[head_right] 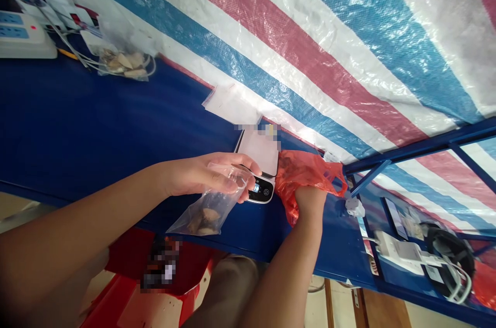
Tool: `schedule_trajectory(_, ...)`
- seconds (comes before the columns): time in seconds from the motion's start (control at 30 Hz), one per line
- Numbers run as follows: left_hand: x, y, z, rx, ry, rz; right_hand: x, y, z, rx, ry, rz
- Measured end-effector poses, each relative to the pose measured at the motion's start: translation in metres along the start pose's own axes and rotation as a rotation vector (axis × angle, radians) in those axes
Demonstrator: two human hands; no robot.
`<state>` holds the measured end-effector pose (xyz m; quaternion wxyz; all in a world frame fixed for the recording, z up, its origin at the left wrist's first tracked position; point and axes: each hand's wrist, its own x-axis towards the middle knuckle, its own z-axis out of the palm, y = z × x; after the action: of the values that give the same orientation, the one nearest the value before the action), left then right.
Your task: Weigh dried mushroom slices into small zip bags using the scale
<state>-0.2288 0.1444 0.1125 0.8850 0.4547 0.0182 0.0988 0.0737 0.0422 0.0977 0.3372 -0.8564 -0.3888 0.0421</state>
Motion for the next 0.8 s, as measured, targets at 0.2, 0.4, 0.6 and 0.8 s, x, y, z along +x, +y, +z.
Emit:
schedule_trajectory(0.2, 0.000, 0.000, 0.000, 0.003, 0.003, -0.005, -0.009, -0.001, -0.013, 0.108, 0.178, 0.083)
schedule_trajectory(0.4, 0.000, 0.000, 0.001, -0.009, 0.010, -0.005, -0.016, -0.012, -0.021, 0.279, 0.109, 0.131)
schedule_trajectory(0.6, 0.000, -0.001, 0.001, 0.005, 0.017, -0.013, -0.018, -0.008, -0.026, 0.280, 0.117, 0.198)
schedule_trajectory(0.8, 0.001, -0.001, 0.001, 0.013, 0.020, -0.019, -0.023, -0.018, -0.034, 0.231, 0.090, 0.250)
